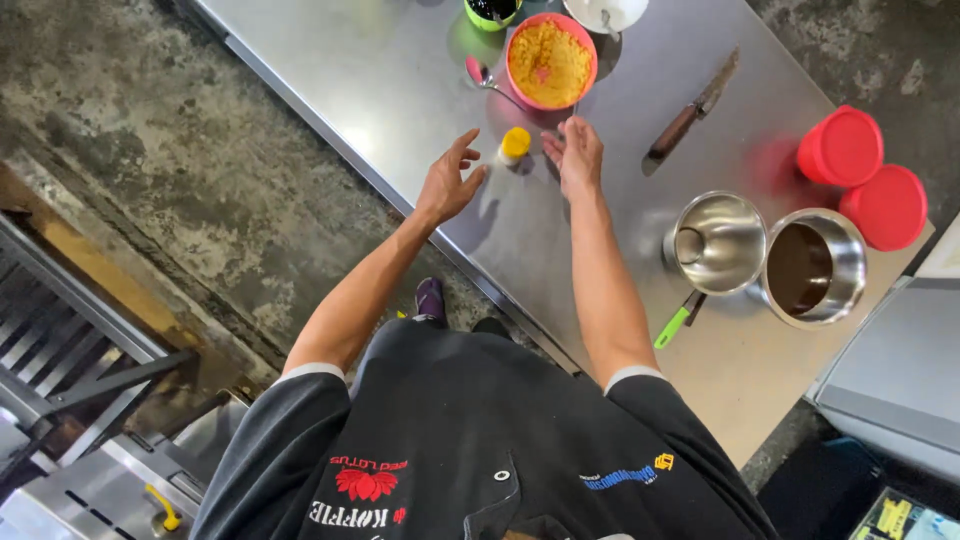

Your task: The person sets up a cooking station by placing stove grates on burners, wiping the stainless steel counter with a cloth, and arranging various bowls and containers with ingredients and sauces on the counter. They handle a wok, a cloth, multiple bowls, and squeeze bottles, organizing them for cooking.

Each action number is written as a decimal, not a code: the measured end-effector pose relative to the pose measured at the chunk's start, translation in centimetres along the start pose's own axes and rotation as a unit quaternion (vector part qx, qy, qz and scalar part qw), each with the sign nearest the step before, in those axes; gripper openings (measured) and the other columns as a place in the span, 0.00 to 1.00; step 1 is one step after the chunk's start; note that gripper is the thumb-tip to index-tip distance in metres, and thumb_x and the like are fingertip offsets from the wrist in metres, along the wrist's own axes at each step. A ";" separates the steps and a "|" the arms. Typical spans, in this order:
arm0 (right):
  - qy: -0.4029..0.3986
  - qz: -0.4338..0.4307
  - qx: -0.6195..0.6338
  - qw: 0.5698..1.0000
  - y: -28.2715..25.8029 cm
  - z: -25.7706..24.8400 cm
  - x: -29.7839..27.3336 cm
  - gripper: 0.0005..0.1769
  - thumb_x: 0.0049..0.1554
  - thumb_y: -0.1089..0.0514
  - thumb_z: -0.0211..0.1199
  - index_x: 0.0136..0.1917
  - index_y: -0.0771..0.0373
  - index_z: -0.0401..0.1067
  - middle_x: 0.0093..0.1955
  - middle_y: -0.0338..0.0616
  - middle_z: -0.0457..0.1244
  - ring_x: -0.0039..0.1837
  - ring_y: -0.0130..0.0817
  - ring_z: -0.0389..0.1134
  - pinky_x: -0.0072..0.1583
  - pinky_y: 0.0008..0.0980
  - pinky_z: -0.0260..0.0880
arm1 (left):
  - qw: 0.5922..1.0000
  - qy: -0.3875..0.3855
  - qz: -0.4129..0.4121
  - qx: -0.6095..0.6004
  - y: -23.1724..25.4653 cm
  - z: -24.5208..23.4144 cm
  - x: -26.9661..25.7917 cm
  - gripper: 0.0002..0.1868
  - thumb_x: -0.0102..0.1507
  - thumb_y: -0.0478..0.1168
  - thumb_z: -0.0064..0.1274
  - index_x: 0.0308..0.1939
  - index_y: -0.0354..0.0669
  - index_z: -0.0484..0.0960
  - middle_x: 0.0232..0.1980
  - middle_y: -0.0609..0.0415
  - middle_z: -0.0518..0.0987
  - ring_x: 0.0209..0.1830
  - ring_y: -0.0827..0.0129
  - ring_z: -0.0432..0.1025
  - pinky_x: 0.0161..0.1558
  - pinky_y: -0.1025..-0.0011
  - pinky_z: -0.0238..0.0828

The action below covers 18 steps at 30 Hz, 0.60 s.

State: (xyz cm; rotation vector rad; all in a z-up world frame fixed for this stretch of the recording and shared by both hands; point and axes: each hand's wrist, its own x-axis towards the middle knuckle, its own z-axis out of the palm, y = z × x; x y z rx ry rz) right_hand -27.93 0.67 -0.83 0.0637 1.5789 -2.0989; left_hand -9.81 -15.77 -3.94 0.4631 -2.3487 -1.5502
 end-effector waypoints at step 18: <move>0.123 -0.061 -0.024 0.990 1.1 -0.5 1.3 0.20 0.67 0.56 0.51 0.68 0.69 0.57 0.57 0.57 0.68 0.46 0.46 0.77 0.48 0.36 0.82 | 0.999 -0.031 0.017 -0.027 -0.5 -2.0 4.2 0.37 0.65 0.39 0.59 0.77 0.52 0.61 0.58 0.43 0.79 0.51 0.56 0.79 0.45 0.62 0.79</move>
